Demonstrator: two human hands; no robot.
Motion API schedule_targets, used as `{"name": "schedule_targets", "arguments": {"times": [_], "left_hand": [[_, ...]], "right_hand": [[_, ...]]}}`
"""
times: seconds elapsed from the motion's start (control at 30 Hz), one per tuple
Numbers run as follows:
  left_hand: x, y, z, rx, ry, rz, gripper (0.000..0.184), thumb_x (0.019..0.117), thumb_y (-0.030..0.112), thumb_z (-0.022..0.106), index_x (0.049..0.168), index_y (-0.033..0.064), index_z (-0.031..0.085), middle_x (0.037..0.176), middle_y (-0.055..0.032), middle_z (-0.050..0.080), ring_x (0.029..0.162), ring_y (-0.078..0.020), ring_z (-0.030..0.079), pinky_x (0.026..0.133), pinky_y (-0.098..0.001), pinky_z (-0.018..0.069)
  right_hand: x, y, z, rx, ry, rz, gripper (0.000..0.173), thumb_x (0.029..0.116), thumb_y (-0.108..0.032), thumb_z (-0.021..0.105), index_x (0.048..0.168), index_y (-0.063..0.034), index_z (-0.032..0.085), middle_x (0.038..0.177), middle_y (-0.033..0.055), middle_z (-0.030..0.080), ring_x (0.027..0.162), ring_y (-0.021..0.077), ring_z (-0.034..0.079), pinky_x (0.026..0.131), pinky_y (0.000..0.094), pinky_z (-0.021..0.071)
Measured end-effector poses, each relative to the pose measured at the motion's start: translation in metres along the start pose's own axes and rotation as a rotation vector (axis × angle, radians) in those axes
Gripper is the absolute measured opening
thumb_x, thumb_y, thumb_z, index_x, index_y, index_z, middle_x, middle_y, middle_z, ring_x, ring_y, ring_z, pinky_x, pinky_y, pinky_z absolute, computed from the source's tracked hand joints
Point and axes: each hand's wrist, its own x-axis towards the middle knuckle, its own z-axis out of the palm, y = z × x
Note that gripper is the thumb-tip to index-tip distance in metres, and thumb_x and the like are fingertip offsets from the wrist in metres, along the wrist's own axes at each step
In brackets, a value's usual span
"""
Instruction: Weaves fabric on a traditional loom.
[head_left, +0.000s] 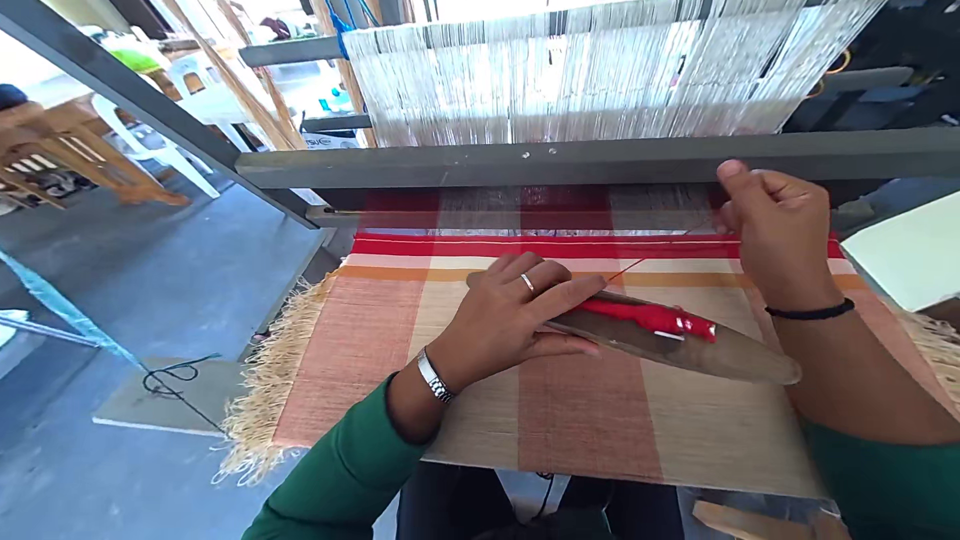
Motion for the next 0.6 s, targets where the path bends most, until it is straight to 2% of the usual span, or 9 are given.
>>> {"name": "schedule_targets", "arguments": {"times": [0.1,0.2,0.3,0.37,0.4,0.43,0.47,0.5,0.6], "left_hand": [[0.000,-0.010,-0.007,0.060,0.060,-0.057,0.054,0.0918,0.056,0.070,0.133,0.0214,0.069,0.114,-0.0055,0.070,0.109,-0.0221,0.063,0.102,-0.0488,0.0457],[0.000,-0.023,-0.018,0.113,0.139,-0.155,0.054,0.0922,0.053,0.070,0.134,0.0200,0.068,0.121,-0.0074,0.068,0.118,-0.0275,0.059,0.106,-0.0554,0.0382],[-0.002,-0.031,-0.025,0.163,0.130,-0.169,0.055,0.0908,0.053,0.072,0.137,0.0237,0.066,0.127,-0.0067,0.064,0.125,-0.0320,0.051,0.109,-0.0582,0.0322],[-0.003,-0.031,-0.020,0.167,0.065,-0.115,0.053,0.0901,0.055,0.072,0.135,0.0270,0.068,0.127,-0.0071,0.064,0.125,-0.0326,0.052,0.109,-0.0591,0.0321],[-0.002,-0.030,-0.016,0.159,0.025,-0.088,0.052,0.0904,0.055,0.071,0.135,0.0292,0.068,0.127,-0.0069,0.065,0.125,-0.0320,0.052,0.109,-0.0590,0.0326],[-0.002,-0.028,-0.011,0.150,-0.018,-0.066,0.050,0.0911,0.055,0.071,0.135,0.0307,0.068,0.127,-0.0067,0.064,0.126,-0.0314,0.052,0.111,-0.0594,0.0323],[-0.002,-0.025,-0.007,0.143,-0.059,-0.051,0.049,0.0921,0.054,0.070,0.135,0.0316,0.068,0.128,-0.0065,0.064,0.127,-0.0308,0.052,0.114,-0.0603,0.0314],[-0.002,-0.024,-0.005,0.130,-0.090,-0.042,0.048,0.0927,0.052,0.070,0.136,0.0317,0.068,0.128,-0.0066,0.063,0.128,-0.0303,0.052,0.116,-0.0604,0.0302],[-0.001,-0.022,0.000,0.109,-0.144,-0.033,0.046,0.0942,0.048,0.070,0.137,0.0304,0.067,0.130,-0.0085,0.063,0.131,-0.0319,0.052,0.119,-0.0620,0.0271]], "right_hand": [[0.008,0.004,-0.019,0.261,0.120,0.092,0.027,0.1039,-0.045,0.058,0.084,-0.0269,0.059,0.067,-0.0141,0.051,0.058,0.0022,0.052,0.062,0.0231,0.0520],[0.014,0.004,-0.034,0.354,0.278,0.099,0.027,0.1063,-0.041,0.053,0.083,-0.0287,0.058,0.064,-0.0158,0.051,0.057,0.0023,0.055,0.062,0.0241,0.0553],[0.014,0.012,-0.043,-0.027,0.296,0.033,0.034,0.1051,-0.046,0.054,0.084,-0.0193,0.057,0.068,-0.0081,0.054,0.058,0.0071,0.057,0.060,0.0294,0.0563],[0.009,0.006,-0.039,-0.504,0.108,-0.016,0.055,0.1027,-0.054,0.055,0.107,-0.0008,0.068,0.094,0.0171,0.069,0.085,0.0323,0.069,0.078,0.0581,0.0566],[0.007,-0.001,-0.030,-0.665,0.018,-0.061,0.060,0.0999,-0.057,0.058,0.122,-0.0011,0.068,0.115,0.0220,0.070,0.108,0.0424,0.066,0.093,0.0702,0.0474],[0.004,-0.007,-0.020,-0.754,-0.050,-0.135,0.066,0.0976,-0.058,0.060,0.132,-0.0026,0.065,0.137,0.0234,0.062,0.130,0.0486,0.053,0.106,0.0750,0.0332],[0.000,-0.012,-0.009,-0.779,-0.105,-0.220,0.066,0.0977,-0.058,0.060,0.137,-0.0045,0.063,0.149,0.0223,0.052,0.138,0.0486,0.045,0.112,0.0729,0.0283],[-0.005,-0.019,0.004,-0.729,-0.152,-0.291,0.061,0.0991,-0.054,0.059,0.136,-0.0056,0.064,0.152,0.0193,0.050,0.140,0.0434,0.045,0.113,0.0654,0.0328],[-0.031,-0.040,0.042,-0.359,-0.401,-0.324,0.048,0.1013,-0.043,0.060,0.133,-0.0075,0.066,0.135,0.0069,0.065,0.126,0.0203,0.060,0.106,0.0437,0.0510]]}}
